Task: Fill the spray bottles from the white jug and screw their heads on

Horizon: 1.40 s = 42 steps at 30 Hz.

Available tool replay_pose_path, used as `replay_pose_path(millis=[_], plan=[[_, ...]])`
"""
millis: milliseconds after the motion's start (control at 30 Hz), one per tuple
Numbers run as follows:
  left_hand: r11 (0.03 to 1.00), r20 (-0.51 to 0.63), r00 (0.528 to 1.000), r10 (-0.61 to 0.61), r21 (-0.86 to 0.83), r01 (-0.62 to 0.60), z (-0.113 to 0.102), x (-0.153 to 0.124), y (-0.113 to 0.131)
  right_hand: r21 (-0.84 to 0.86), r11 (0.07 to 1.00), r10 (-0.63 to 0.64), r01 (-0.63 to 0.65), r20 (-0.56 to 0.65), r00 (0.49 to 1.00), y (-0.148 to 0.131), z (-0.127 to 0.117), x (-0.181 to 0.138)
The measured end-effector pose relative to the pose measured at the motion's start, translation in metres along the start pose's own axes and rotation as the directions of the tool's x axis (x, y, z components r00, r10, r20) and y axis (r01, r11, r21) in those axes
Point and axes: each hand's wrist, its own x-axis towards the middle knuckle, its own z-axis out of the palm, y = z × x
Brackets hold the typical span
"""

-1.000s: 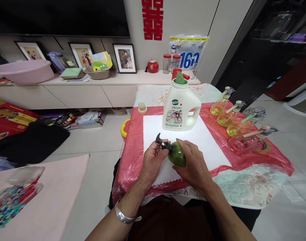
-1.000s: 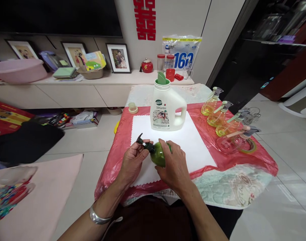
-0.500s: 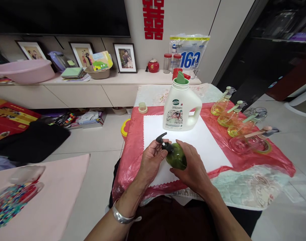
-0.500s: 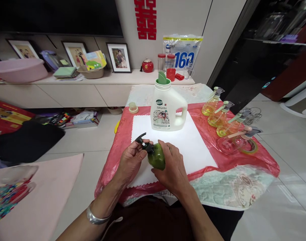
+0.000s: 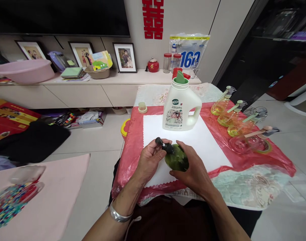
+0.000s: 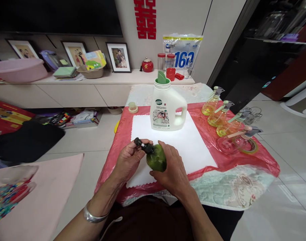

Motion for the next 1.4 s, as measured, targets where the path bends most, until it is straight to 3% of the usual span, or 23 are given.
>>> replay_pose_path(millis=[67,267,533,733,1000,1133,1233,1400], plan=[[1.0,0.008,1.0,0.014,0.007,-0.014,0.001,0.0,0.0,0.018,1.0,-0.009,0.009,-0.003,1.0,-0.001,0.0,0.0],[0.993,-0.12,0.991,0.055,0.113,-0.042,0.003,0.002,0.0,0.045,0.999,-0.006,0.006,0.0,1.0,-0.003,0.003,-0.002],[0.996,0.018,0.998,0.053,0.076,-0.054,0.002,-0.002,0.001,0.093,0.996,-0.013,0.013,-0.002,1.0,-0.002,0.006,0.0],[0.996,-0.119,0.991,0.064,0.066,-0.056,0.006,0.001,-0.002,0.145,0.989,-0.022,0.021,0.008,1.0,-0.004,0.008,-0.002],[0.999,0.023,0.999,0.043,-0.004,-0.043,0.005,-0.004,0.0,0.168,0.986,-0.019,0.021,-0.015,1.0,-0.006,0.007,-0.001],[0.995,-0.076,0.993,0.091,0.045,-0.088,0.01,-0.003,0.0,0.171,0.984,-0.042,0.046,-0.03,0.999,-0.008,0.008,0.0],[0.998,-0.134,0.989,0.056,0.05,-0.05,0.009,-0.001,0.001,0.175,0.984,-0.044,0.045,-0.013,0.999,-0.007,0.008,-0.001],[0.999,-0.046,0.998,0.044,0.021,-0.043,0.004,-0.002,0.003,0.172,0.984,-0.034,0.037,-0.017,0.999,-0.004,0.01,0.001]])
